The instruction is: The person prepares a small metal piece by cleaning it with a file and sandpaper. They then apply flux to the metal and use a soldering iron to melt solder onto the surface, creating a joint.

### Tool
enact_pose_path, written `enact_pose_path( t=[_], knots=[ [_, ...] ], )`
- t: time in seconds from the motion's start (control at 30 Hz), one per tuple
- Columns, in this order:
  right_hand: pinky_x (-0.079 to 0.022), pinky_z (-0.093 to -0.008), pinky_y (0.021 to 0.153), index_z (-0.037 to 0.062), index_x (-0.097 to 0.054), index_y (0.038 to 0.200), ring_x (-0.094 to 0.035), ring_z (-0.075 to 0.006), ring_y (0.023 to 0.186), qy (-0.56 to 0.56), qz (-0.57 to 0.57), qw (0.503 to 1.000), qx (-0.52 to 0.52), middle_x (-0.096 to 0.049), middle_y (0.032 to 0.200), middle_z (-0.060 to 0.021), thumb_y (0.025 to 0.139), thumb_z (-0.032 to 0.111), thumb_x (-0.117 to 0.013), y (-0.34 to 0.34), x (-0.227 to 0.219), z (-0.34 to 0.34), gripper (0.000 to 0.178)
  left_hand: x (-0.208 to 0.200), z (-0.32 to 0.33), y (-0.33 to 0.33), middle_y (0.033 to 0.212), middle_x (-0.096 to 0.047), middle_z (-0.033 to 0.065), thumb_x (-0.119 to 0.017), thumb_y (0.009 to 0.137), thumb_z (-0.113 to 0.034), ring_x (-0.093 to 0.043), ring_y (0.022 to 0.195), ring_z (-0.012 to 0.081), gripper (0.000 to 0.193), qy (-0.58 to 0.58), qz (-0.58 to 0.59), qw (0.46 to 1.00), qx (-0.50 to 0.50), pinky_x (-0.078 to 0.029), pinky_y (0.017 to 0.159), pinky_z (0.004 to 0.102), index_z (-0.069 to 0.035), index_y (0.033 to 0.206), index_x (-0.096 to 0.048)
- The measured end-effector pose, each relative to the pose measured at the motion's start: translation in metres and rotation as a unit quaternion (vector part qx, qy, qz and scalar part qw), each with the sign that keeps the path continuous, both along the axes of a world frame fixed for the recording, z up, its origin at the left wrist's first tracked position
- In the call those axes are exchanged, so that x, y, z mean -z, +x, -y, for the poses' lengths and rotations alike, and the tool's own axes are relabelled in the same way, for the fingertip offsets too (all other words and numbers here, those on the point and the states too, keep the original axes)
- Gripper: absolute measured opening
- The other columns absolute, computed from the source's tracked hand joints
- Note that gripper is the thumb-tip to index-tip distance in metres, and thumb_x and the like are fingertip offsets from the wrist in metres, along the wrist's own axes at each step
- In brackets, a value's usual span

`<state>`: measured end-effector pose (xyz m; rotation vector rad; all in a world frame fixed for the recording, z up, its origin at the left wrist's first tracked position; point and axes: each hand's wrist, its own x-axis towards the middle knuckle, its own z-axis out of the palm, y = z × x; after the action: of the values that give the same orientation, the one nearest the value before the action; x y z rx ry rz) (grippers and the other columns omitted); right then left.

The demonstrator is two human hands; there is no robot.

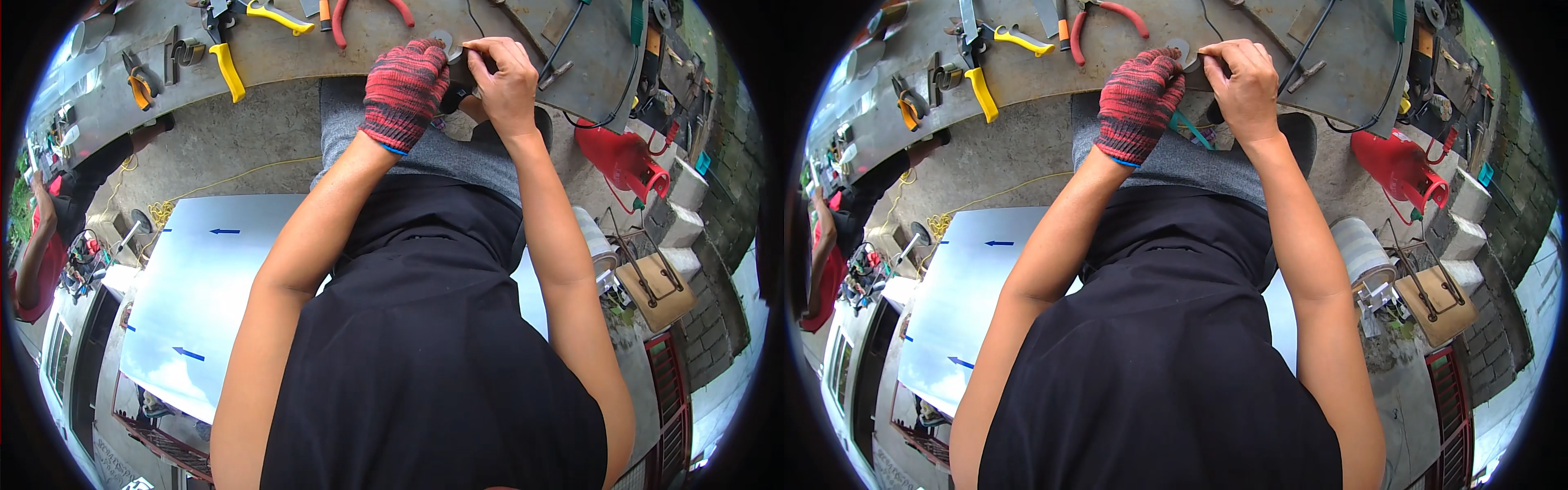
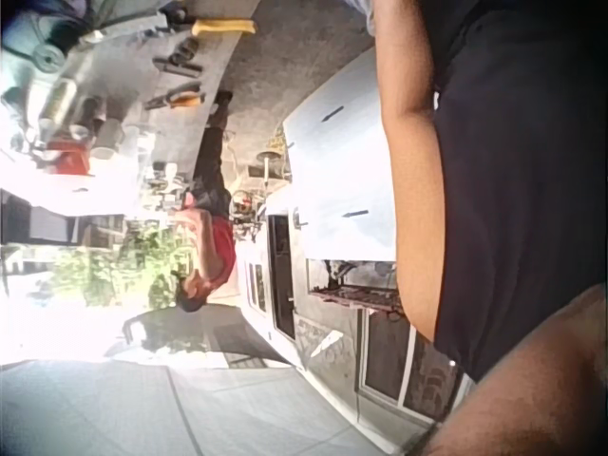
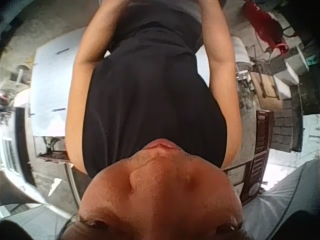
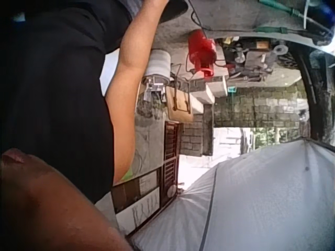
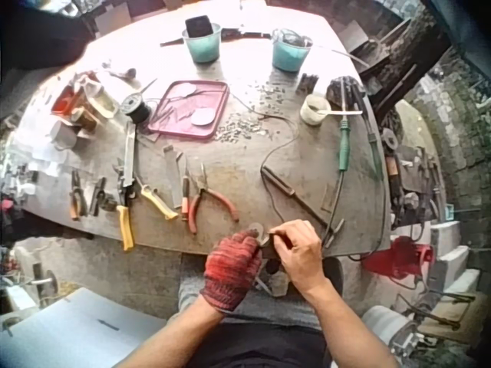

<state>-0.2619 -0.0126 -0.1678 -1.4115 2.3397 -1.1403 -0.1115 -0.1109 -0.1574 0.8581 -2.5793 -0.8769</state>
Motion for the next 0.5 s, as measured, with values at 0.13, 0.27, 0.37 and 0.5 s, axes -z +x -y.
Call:
enact_pose_path(
  t=[0.13,0.27,0.37,0.5],
  knots=[
    [-0.051,-0.038,0.085,0.0083,-0.076,0.092,-0.067,-0.0277,0.091,-0.001,-0.005,1.0,0.002,-0.073,0.093,-0.0067,0.082,0.008,-0.077,0.0,0.001,0.0,0.009,0.001,0.0,0.0,0.113,-0.073,0.0097,-0.075,0.087,-0.016,-0.069,0.1,0.0333,0.017,-0.008,-0.011,1.0,-0.003,-0.055,0.088,0.0426,-0.01,0.103,-0.071],
    [-0.051,-0.038,0.085,0.0081,-0.076,0.092,-0.067,-0.0279,0.09,0.002,-0.003,1.0,0.0,-0.073,0.093,-0.0068,0.082,0.008,-0.077,0.0,0.0,0.0,0.009,0.0,0.0,0.0,0.114,-0.073,0.0097,-0.075,0.087,-0.016,-0.068,0.1,0.0337,0.018,0.0,-0.002,1.0,-0.001,-0.055,0.088,0.0426,-0.009,0.103,-0.072],
    [-0.051,-0.038,0.084,0.0083,-0.077,0.092,-0.067,-0.0276,0.089,0.004,-0.009,1.0,-0.002,-0.073,0.093,-0.0066,0.082,0.008,-0.077,-0.001,0.0,0.0,0.009,-0.001,0.001,0.0,0.114,-0.073,0.0106,-0.077,0.086,-0.019,-0.069,0.1,0.0335,0.022,0.034,0.002,0.999,-0.01,-0.055,0.088,0.0423,-0.008,0.105,-0.072],
    [-0.052,-0.038,0.083,0.0088,-0.077,0.092,-0.067,-0.0272,0.088,0.009,-0.016,1.0,0.001,-0.072,0.092,-0.0062,0.083,0.009,-0.076,-0.001,-0.001,0.001,0.009,-0.014,0.003,-0.008,0.108,-0.069,0.0158,-0.076,0.086,-0.029,-0.068,0.097,0.0355,0.027,0.16,0.003,0.985,-0.065,-0.055,0.087,0.0445,-0.008,0.102,-0.073]
  ],
)
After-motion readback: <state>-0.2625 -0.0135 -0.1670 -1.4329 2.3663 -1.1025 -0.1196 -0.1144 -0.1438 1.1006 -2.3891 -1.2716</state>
